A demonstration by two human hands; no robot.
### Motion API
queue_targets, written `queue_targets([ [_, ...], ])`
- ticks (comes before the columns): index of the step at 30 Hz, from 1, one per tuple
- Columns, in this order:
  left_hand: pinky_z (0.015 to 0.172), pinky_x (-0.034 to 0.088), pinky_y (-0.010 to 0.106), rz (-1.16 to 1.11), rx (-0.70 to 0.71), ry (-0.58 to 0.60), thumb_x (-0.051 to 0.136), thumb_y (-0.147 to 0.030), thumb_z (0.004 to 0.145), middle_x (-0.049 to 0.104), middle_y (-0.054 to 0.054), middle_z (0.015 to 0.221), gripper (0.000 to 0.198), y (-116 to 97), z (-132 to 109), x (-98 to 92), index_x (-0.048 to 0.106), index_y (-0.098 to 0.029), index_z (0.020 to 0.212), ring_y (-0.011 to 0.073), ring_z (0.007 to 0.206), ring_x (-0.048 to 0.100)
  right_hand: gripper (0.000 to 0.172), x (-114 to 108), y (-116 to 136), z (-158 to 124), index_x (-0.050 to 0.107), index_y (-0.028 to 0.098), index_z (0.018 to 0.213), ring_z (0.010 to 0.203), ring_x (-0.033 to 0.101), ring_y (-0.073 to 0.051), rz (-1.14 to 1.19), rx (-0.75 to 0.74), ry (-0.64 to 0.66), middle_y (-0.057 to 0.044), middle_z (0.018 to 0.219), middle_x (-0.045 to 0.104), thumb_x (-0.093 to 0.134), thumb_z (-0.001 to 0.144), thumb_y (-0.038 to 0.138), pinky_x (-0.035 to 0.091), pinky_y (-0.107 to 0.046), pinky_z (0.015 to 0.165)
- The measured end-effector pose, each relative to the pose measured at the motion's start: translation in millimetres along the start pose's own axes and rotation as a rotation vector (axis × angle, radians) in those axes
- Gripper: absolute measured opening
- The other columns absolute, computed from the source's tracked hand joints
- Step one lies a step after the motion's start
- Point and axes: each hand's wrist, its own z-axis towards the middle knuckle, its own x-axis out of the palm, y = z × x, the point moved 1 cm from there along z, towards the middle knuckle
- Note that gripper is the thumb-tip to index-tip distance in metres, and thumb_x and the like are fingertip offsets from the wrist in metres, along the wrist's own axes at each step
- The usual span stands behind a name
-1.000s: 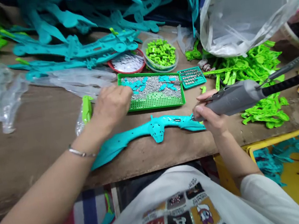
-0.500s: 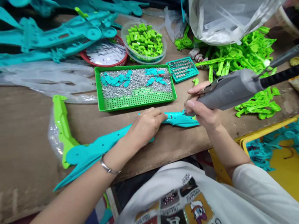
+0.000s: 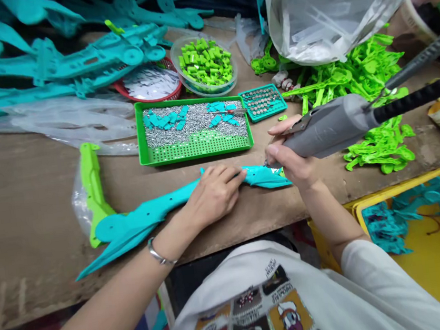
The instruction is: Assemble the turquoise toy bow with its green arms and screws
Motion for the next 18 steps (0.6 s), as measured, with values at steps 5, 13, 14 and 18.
queue_targets([
  [5, 0.084, 0.046, 0.045, 0.182, -0.011, 0.004, 0.054, -0.031, 0.102, 0.067, 0.016, 0.121, 0.035, -10.3, -2.0, 0.0, 0.063, -0.019, 0.133, 0.0307, 0.108, 0.058, 0.022, -2.6, 5.4, -3.7, 0.065, 0.024, 0.093, 0.052, 0.059, -0.013, 0.065, -0.099, 0.008, 0.006, 0.06, 0.06, 0.079, 0.084, 0.039, 0.052, -0.031, 0.058],
  [13, 0.105, 0.049, 0.048, 0.325, -0.145, -0.067, 0.046, -0.008, 0.099, 0.071, 0.014, 0.11, 0.038, -45.5, 4.2, 15.3, 0.065, -0.015, 0.13, 0.0277, 0.109, 0.064, 0.027, -1.7, 9.3, 2.1, 0.065, 0.023, 0.089, 0.048, 0.055, -0.013, 0.057, -0.054, -0.037, 0.007, 0.055, 0.058, 0.08, 0.078, 0.042, 0.05, -0.029, 0.051],
  [14, 0.106, 0.049, 0.049, 0.352, -0.166, -0.077, 0.045, -0.008, 0.098, 0.071, 0.014, 0.111, 0.039, -49.2, 5.6, 18.1, 0.065, -0.015, 0.13, 0.0276, 0.109, 0.065, 0.027, -0.2, 9.7, 3.0, 0.065, 0.023, 0.091, 0.047, 0.055, -0.013, 0.061, -0.053, -0.034, 0.007, 0.055, 0.058, 0.08, 0.078, 0.041, 0.049, -0.028, 0.05],
  [18, 0.107, 0.049, 0.049, 0.434, -0.219, -0.068, 0.045, -0.008, 0.098, 0.072, 0.011, 0.103, 0.033, -56.2, 12.1, 23.1, 0.07, -0.018, 0.119, 0.0259, 0.097, 0.066, 0.028, 7.2, 11.2, 4.8, 0.065, 0.023, 0.095, 0.047, 0.054, -0.012, 0.094, -0.044, -0.032, 0.007, 0.055, 0.058, 0.08, 0.077, 0.039, 0.049, -0.028, 0.05],
])
